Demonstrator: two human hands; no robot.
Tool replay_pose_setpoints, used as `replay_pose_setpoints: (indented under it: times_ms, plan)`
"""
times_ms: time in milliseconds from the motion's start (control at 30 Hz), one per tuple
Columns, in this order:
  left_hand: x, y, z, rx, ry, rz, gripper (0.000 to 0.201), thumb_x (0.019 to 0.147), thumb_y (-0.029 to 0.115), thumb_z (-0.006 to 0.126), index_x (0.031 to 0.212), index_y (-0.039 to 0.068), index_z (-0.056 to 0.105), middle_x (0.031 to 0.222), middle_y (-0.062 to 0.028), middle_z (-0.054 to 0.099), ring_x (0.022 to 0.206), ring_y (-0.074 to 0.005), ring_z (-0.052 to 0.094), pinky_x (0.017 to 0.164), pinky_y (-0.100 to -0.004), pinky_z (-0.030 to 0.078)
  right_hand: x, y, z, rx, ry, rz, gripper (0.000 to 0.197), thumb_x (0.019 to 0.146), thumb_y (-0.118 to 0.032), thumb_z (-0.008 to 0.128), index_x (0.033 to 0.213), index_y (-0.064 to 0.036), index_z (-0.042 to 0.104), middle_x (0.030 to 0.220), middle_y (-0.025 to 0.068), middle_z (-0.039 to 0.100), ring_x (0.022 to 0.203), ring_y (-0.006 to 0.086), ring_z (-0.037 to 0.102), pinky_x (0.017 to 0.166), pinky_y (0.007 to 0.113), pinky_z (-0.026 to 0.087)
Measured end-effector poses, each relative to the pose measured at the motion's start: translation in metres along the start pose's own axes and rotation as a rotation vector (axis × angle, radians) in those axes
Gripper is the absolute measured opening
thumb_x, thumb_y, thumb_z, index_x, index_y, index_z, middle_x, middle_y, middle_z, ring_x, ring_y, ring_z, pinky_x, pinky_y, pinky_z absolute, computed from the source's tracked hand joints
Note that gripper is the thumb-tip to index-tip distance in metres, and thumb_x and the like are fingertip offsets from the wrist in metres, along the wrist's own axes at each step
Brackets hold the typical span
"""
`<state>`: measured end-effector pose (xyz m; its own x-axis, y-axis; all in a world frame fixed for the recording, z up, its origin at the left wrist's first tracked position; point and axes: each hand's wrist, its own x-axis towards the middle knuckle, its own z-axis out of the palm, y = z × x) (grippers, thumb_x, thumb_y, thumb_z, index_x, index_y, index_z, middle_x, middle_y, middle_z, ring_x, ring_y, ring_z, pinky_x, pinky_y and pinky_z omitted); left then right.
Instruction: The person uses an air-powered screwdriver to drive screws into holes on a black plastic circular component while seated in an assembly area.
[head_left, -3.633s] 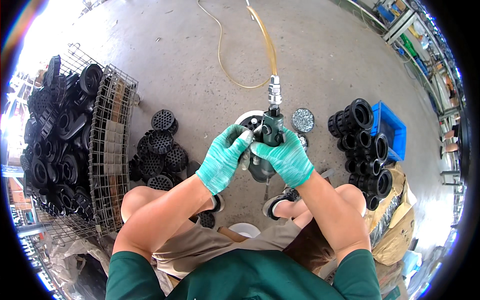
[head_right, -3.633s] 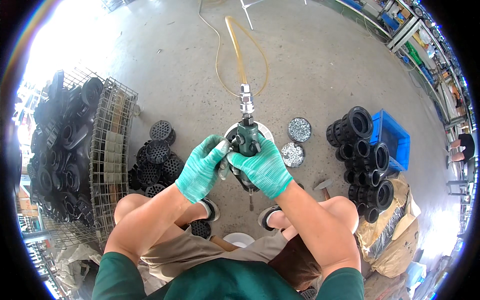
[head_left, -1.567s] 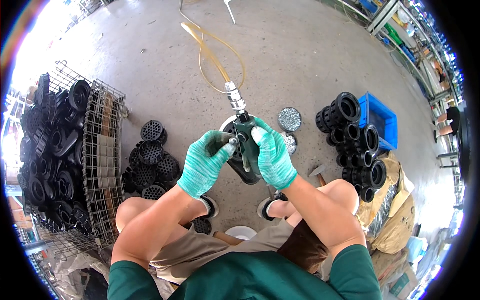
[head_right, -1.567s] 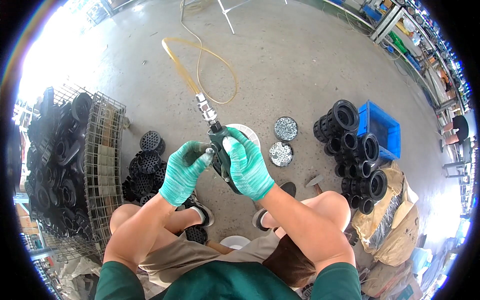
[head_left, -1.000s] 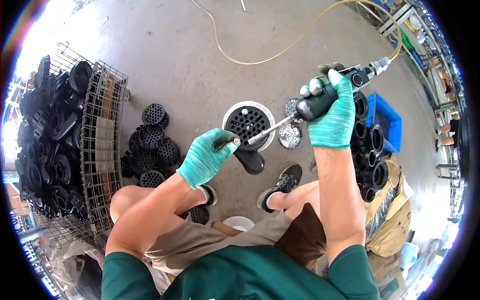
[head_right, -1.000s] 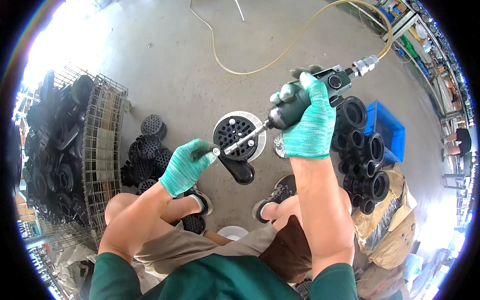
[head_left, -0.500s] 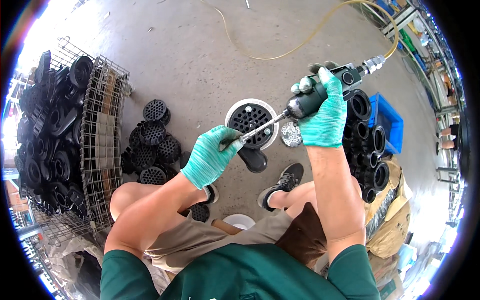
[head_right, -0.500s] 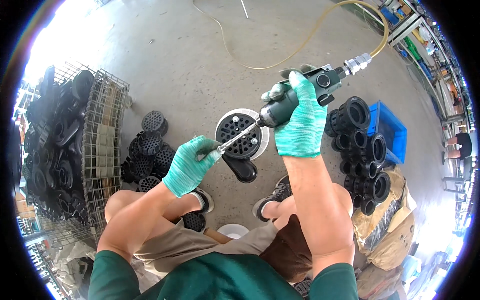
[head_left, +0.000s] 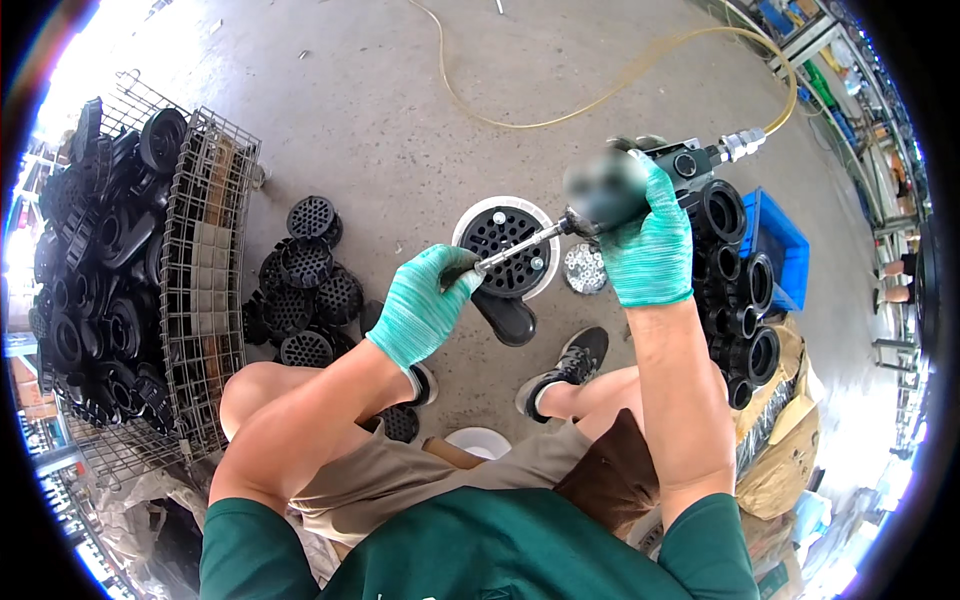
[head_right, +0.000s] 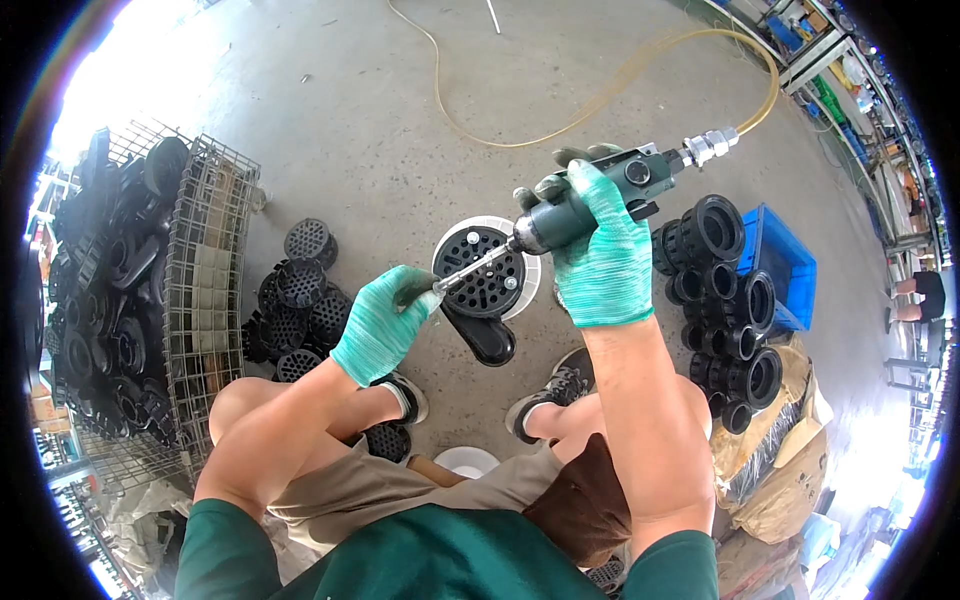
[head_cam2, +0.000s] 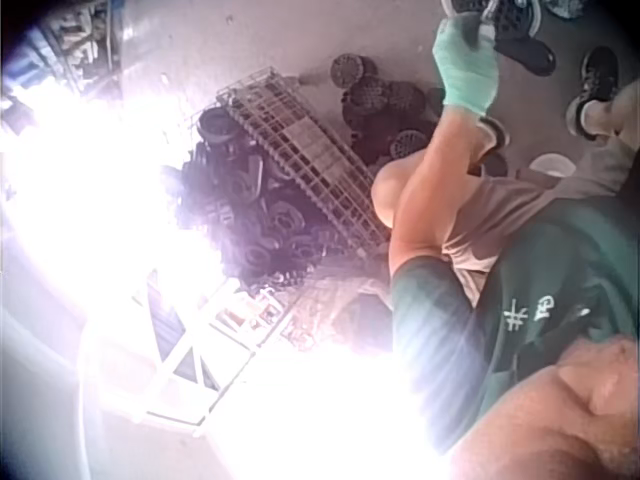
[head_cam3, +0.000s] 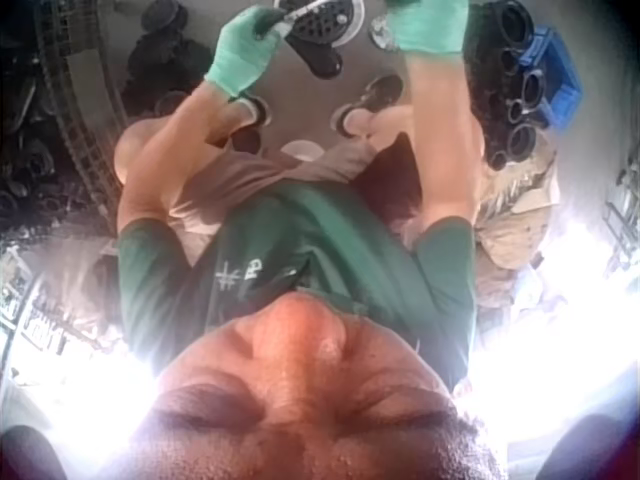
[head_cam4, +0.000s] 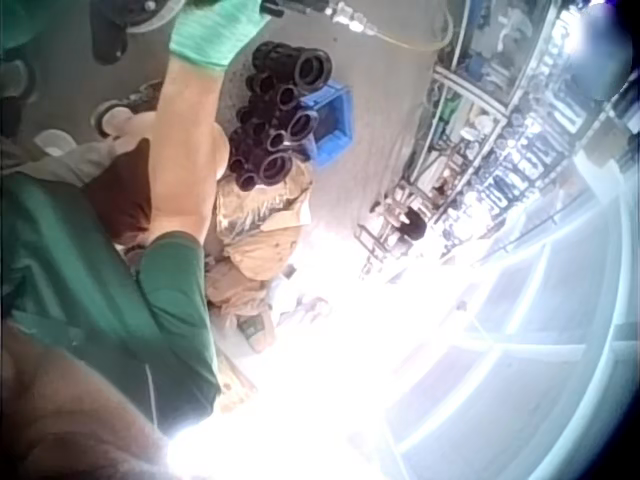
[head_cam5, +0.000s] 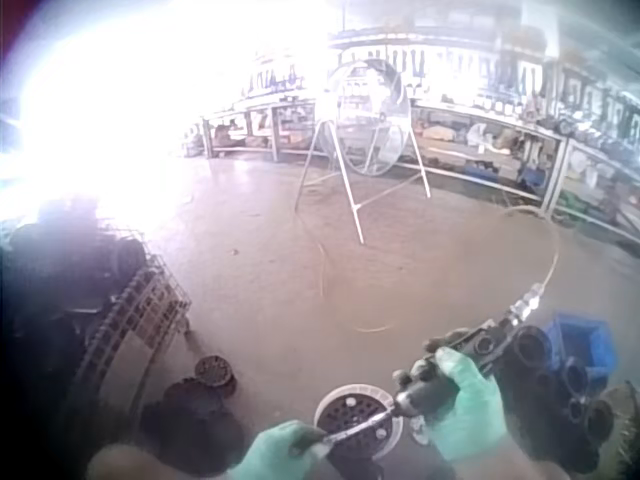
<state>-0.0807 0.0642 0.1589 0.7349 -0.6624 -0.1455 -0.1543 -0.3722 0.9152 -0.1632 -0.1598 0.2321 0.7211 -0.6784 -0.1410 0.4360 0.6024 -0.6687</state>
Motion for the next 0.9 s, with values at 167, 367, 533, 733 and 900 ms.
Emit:
replay_pose_setpoints:
  times_ms: [167, 367, 533, 733, 900]
  plan:
    - [0.025, -0.016, 0.000, 0.113, -0.066, 0.056, 0.018, 0.095, 0.008, 0.070, 0.112, 0.002, 0.067, 0.100, -0.0097, 0.071, 0.090, -0.0167, 0.066, 0.080, -0.0302, 0.052, 0.010, 0.016, -0.015, -0.088, 0.067, -0.013, 0.024, 0.092, -0.008, 0.069, 0.114, -0.0111, 0.058, 0.105, 0.0087, 0.064, 0.083, 0.0212, 0.065, 0.082, 0.049, 0.058]
    - [0.035, -0.034, 0.004, 0.264, -0.191, 0.106, 0.024, 0.090, 0.006, 0.072, 0.113, 0.005, 0.068, 0.105, -0.0112, 0.066, 0.096, -0.0238, 0.065, 0.084, -0.0350, 0.054, 0.015, 0.038, -0.016, -0.094, 0.071, -0.107, 0.025, 0.090, 0.001, 0.069, 0.108, -0.0089, 0.054, 0.093, 0.0089, 0.065, 0.074, 0.0237, 0.068, 0.068, 0.041, 0.061]
    - [0.041, -0.044, 0.016, 0.714, -0.005, 0.433, 0.030, 0.083, -0.003, 0.073, 0.112, 0.005, 0.069, 0.120, -0.0106, 0.060, 0.106, -0.0272, 0.061, 0.093, -0.0340, 0.054, 0.019, 0.052, -0.024, -0.177, 0.056, -0.062, 0.025, 0.090, 0.002, 0.067, 0.109, -0.0092, 0.056, 0.099, 0.0104, 0.066, 0.077, 0.0237, 0.068, 0.073, 0.046, 0.062]
    - [0.047, -0.066, 0.021, 0.437, -0.101, 0.300, 0.034, 0.080, -0.015, 0.069, 0.110, -0.001, 0.068, 0.140, -0.0117, 0.049, 0.110, -0.0236, 0.062, 0.098, -0.0320, 0.055, 0.021, 0.056, -0.021, -0.235, 0.018, -0.066, 0.025, 0.089, 0.001, 0.068, 0.109, -0.0095, 0.057, 0.100, 0.0090, 0.066, 0.078, 0.0232, 0.068, 0.071, 0.042, 0.062]
    - [0.056, -0.074, 0.022, 0.187, -0.153, 0.194, 0.029, 0.082, -0.019, 0.064, 0.107, -0.004, 0.066, 0.139, -0.0109, 0.051, 0.110, -0.0205, 0.064, 0.093, -0.0272, 0.056, 0.023, 0.058, -0.015, -0.242, -0.010, -0.091, 0.026, 0.089, 0.001, 0.069, 0.110, -0.0093, 0.057, 0.100, 0.0082, 0.067, 0.079, 0.0233, 0.069, 0.071, 0.040, 0.061]
